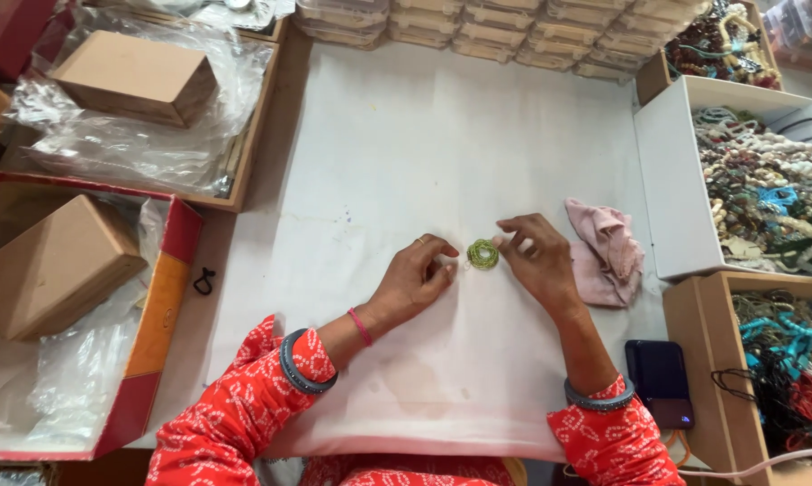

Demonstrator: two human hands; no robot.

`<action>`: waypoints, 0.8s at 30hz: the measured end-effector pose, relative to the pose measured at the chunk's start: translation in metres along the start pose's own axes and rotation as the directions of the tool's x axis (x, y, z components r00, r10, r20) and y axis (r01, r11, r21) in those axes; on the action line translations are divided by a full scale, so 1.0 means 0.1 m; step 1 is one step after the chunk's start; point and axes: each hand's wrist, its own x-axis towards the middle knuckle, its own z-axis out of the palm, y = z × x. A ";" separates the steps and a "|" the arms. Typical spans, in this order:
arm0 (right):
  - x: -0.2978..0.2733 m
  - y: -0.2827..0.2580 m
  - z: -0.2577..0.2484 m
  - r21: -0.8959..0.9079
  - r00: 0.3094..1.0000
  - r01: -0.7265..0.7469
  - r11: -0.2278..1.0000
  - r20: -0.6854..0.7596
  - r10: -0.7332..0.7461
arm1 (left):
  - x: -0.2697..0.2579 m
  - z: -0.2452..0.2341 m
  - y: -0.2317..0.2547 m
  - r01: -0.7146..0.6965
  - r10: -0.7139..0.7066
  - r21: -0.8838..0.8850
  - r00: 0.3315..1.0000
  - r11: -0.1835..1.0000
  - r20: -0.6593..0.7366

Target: The person cleans a green beaded necklace with a pink cloth, then places it into a small plastic bag. They put the bag into a small paper bag and tie it. Finally, they wipe a clear plastic container with the cloth.

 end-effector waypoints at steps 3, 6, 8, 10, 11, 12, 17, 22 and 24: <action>-0.04 -0.04 0.04 -0.054 0.982 0.168 0.984 0.093 -0.162 | 0.00 0.06 -0.11 -0.054 0.055 0.009 0.998 0.998 -0.030; -0.07 0.05 0.13 -0.214 0.943 0.332 0.919 0.101 -0.318 | 0.03 0.16 -0.35 -0.105 0.106 0.018 0.994 0.994 -0.041; -0.10 0.10 0.14 -0.263 0.919 0.392 0.881 0.079 -0.385 | 0.01 0.21 -0.46 -0.171 0.177 0.087 0.982 0.981 -0.064; -0.10 0.00 0.17 -0.310 0.891 0.442 0.842 0.047 -0.451 | -0.05 0.09 -0.34 -0.231 0.244 0.163 0.967 0.959 -0.071; -0.12 -0.12 0.18 -0.307 0.903 0.411 0.858 0.011 -0.429 | -0.12 0.00 -0.16 -0.257 0.270 0.216 0.962 0.942 -0.030; -0.17 -0.22 0.14 -0.318 0.917 0.368 0.874 -0.031 -0.397 | -0.18 -0.05 0.03 -0.294 0.298 0.253 0.954 0.922 0.023; -0.17 -0.57 0.62 -0.206 0.832 0.548 0.811 0.036 -0.554 | -0.71 -0.65 0.66 -0.311 0.321 0.437 0.946 0.844 0.052; -0.32 -0.91 0.97 -0.067 0.736 0.669 0.740 0.196 -0.648 | -1.44 -1.69 1.22 -0.146 0.341 0.623 0.918 0.768 -0.204; -0.34 -0.92 1.06 -0.099 0.651 0.750 0.654 0.285 -0.704 | -1.76 -2.10 1.13 0.157 0.354 0.843 0.856 0.515 -0.376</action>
